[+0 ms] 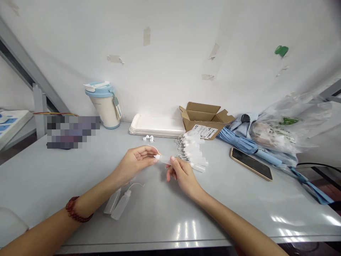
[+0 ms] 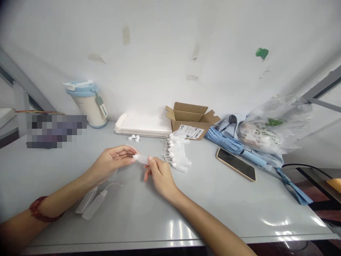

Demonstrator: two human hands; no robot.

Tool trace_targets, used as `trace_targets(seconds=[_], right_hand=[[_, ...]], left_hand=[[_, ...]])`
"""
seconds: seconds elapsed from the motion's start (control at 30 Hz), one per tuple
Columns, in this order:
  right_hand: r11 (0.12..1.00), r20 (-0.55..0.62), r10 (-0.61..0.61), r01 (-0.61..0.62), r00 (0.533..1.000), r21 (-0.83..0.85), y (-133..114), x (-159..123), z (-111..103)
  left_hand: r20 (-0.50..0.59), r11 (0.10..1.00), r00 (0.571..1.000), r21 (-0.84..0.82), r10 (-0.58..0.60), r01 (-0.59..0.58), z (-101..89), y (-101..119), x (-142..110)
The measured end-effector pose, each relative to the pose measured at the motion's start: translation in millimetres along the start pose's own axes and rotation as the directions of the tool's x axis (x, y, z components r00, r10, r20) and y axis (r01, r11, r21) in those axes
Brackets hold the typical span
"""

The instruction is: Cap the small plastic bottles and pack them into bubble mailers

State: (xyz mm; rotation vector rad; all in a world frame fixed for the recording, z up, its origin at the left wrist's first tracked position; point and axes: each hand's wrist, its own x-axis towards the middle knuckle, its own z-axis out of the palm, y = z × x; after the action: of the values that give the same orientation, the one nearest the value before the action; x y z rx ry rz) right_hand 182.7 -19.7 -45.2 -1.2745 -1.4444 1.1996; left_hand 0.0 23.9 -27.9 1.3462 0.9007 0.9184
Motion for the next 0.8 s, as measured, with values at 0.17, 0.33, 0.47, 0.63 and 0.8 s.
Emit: trace_targets(seconds=[0.17, 0.33, 0.47, 0.63, 0.8], right_hand=[[0.999, 0.015, -0.034, 0.034, 0.999, -0.012, -1.3, -1.4, 0.1], [0.997, 0.016, -0.059, 0.059, 0.998, -0.045, -1.9, -1.5, -0.5], [0.999, 0.013, -0.039, 0.039, 0.999, -0.035, -0.5, 0.0, -1.3], [0.999, 0.024, 0.017, -0.018, 1.000, 0.032, -2.4, 1.3, -1.8], [0.999, 0.017, 0.007, -0.008, 1.000, 0.032, -3.5, -0.7, -1.6]], left_hand=[[-0.029, 0.996, 0.998, 0.072, -0.052, 0.054, 5.5, 0.7, -2.4], [0.049, 0.975, 0.993, 0.202, -0.103, 0.091, 6.2, 1.5, -3.6], [0.109, 0.964, 0.993, 0.267, -0.036, 0.006, 3.1, 5.2, -5.6], [0.099, 0.960, 0.995, 0.278, 0.011, -0.038, 0.9, 9.3, -7.5], [0.062, 0.944, 0.998, 0.330, -0.016, -0.006, 3.6, 8.1, -6.7]])
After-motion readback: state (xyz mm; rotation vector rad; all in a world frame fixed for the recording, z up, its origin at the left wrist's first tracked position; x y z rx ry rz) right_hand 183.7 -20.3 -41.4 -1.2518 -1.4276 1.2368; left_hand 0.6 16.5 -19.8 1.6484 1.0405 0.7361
